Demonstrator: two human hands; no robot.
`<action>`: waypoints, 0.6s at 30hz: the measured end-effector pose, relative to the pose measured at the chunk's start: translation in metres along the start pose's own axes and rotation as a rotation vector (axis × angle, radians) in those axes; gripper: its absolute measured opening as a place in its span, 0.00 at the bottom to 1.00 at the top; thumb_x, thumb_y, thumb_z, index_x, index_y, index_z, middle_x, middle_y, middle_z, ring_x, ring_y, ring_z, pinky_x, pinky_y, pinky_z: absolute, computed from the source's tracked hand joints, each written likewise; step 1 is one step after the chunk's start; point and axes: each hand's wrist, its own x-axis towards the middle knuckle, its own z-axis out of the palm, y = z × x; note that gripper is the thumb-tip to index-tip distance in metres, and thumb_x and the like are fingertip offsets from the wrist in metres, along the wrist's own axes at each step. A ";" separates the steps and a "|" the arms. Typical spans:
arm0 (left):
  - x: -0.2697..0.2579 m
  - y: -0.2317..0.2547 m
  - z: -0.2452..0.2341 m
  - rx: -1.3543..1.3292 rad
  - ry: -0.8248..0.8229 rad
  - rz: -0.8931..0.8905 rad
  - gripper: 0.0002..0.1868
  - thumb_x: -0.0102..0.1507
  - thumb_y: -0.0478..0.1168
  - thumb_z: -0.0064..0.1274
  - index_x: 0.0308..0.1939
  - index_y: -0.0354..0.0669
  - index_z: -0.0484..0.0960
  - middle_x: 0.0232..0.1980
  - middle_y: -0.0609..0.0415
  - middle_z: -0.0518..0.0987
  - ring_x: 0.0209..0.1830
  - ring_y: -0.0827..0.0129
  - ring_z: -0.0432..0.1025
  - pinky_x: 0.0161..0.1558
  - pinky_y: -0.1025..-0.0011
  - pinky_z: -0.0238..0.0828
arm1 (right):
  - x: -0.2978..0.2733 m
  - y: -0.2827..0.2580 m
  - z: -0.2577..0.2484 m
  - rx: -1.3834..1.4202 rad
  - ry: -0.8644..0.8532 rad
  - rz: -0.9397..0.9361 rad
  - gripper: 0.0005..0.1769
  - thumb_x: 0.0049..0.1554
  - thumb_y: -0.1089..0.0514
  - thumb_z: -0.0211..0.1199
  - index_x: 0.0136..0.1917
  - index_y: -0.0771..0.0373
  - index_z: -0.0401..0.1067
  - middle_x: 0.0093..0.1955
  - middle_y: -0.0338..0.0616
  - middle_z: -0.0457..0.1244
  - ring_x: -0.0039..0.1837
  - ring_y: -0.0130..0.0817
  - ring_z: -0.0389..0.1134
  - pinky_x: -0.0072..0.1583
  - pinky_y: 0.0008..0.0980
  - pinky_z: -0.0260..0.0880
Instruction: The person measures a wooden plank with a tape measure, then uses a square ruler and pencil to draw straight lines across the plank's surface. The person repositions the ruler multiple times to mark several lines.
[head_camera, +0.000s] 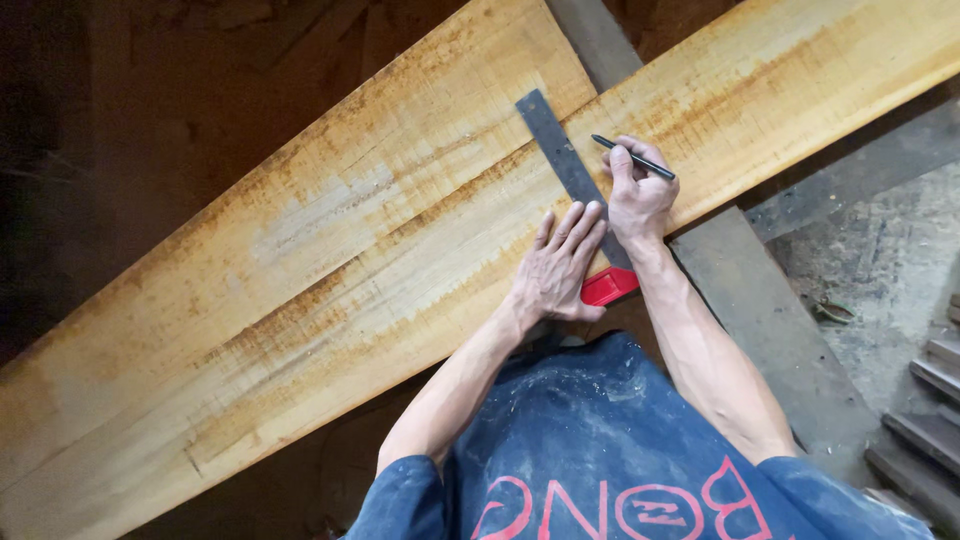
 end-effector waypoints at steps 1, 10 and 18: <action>0.002 0.000 0.001 -0.005 -0.004 -0.001 0.68 0.40 0.70 0.63 0.77 0.38 0.59 0.84 0.45 0.51 0.85 0.55 0.42 0.81 0.48 0.31 | 0.000 0.001 -0.004 -0.019 -0.013 0.004 0.13 0.66 0.58 0.63 0.58 0.70 0.74 0.47 0.44 0.71 0.48 0.27 0.74 0.51 0.26 0.77; 0.006 0.001 0.002 -0.001 -0.019 -0.006 0.70 0.38 0.71 0.63 0.77 0.38 0.58 0.83 0.45 0.51 0.85 0.55 0.42 0.81 0.48 0.31 | 0.023 -0.010 0.010 -0.235 -0.182 -0.170 0.11 0.65 0.59 0.64 0.57 0.68 0.78 0.48 0.45 0.72 0.49 0.30 0.73 0.50 0.29 0.74; 0.006 0.000 0.004 0.018 0.005 -0.016 0.68 0.39 0.71 0.61 0.77 0.40 0.60 0.83 0.46 0.53 0.85 0.57 0.44 0.81 0.49 0.33 | 0.049 -0.021 0.039 -0.332 -0.305 -0.410 0.07 0.63 0.62 0.65 0.53 0.66 0.79 0.48 0.50 0.71 0.48 0.35 0.74 0.47 0.32 0.74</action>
